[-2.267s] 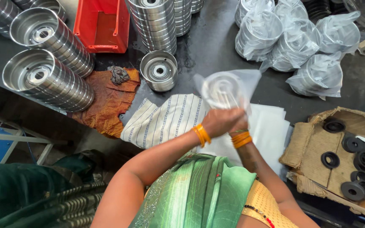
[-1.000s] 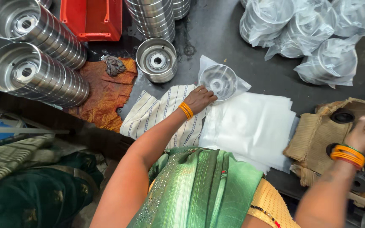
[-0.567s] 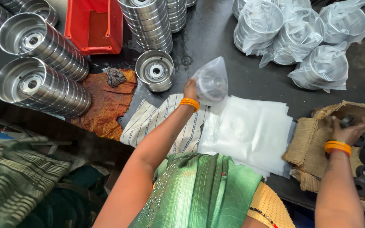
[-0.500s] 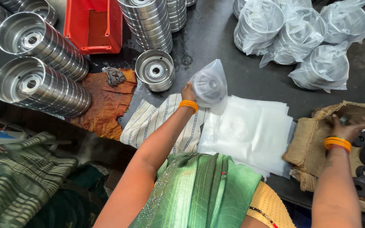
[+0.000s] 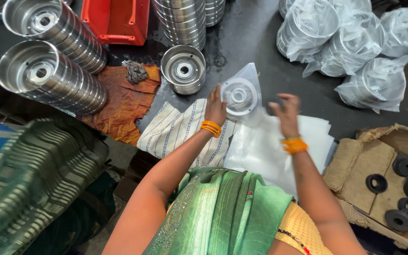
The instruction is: The person repeatedly picks up a metal cylindrical part, places it into a clear plastic bag, and adds a black rubber gasket. The person then folds the bag closed and sets it aside. This process is repeated for multiple parts throughout the clip.
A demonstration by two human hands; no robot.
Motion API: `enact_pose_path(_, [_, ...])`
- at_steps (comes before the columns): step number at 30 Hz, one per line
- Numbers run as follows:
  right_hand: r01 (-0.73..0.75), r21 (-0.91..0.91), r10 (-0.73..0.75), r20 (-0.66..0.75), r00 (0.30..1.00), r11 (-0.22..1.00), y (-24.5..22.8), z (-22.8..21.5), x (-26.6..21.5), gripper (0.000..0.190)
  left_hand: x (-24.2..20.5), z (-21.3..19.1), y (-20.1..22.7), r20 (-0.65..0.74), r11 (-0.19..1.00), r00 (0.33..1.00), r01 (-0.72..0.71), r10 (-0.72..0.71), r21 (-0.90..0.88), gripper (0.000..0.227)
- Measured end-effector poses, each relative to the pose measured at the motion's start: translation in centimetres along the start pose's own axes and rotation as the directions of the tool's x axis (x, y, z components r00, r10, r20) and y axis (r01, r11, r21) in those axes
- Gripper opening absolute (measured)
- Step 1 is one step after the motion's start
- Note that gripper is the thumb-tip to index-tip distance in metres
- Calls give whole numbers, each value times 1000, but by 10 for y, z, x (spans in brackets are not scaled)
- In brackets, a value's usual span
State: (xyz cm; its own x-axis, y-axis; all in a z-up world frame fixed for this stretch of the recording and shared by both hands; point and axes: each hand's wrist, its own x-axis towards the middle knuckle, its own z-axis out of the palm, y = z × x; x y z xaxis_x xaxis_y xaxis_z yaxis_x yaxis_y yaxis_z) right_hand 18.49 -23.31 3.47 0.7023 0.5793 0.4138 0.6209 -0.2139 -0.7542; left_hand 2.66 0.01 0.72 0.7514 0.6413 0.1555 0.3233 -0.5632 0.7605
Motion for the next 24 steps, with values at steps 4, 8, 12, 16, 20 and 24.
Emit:
enact_pose_path(4, [-291,322,216,247,945,901,-45,75,52,25,-4,-22,18,58,995,993,-103,104,-14,91])
enact_pose_path(8, [11,-92,14,261,965,996,-67,91,77,18,1,-37,27,78,973,971,-229,227,14,95])
enact_pose_path(12, [2,-216,64,295,954,976,-74,88,80,22,9,-35,28,111,976,974,-207,199,66,82])
enact_pose_path(16, [156,-278,-43,375,926,948,-92,88,95,26,20,-19,17,79,972,974,-221,214,82,74])
enact_pose_path(20, [435,-283,-250,510,823,855,-112,104,114,28,12,-13,12,136,972,984,-138,113,188,71])
enact_pose_path(24, [418,-274,-113,707,698,866,-100,127,121,36,-17,-39,24,-114,982,986,-137,122,-130,70])
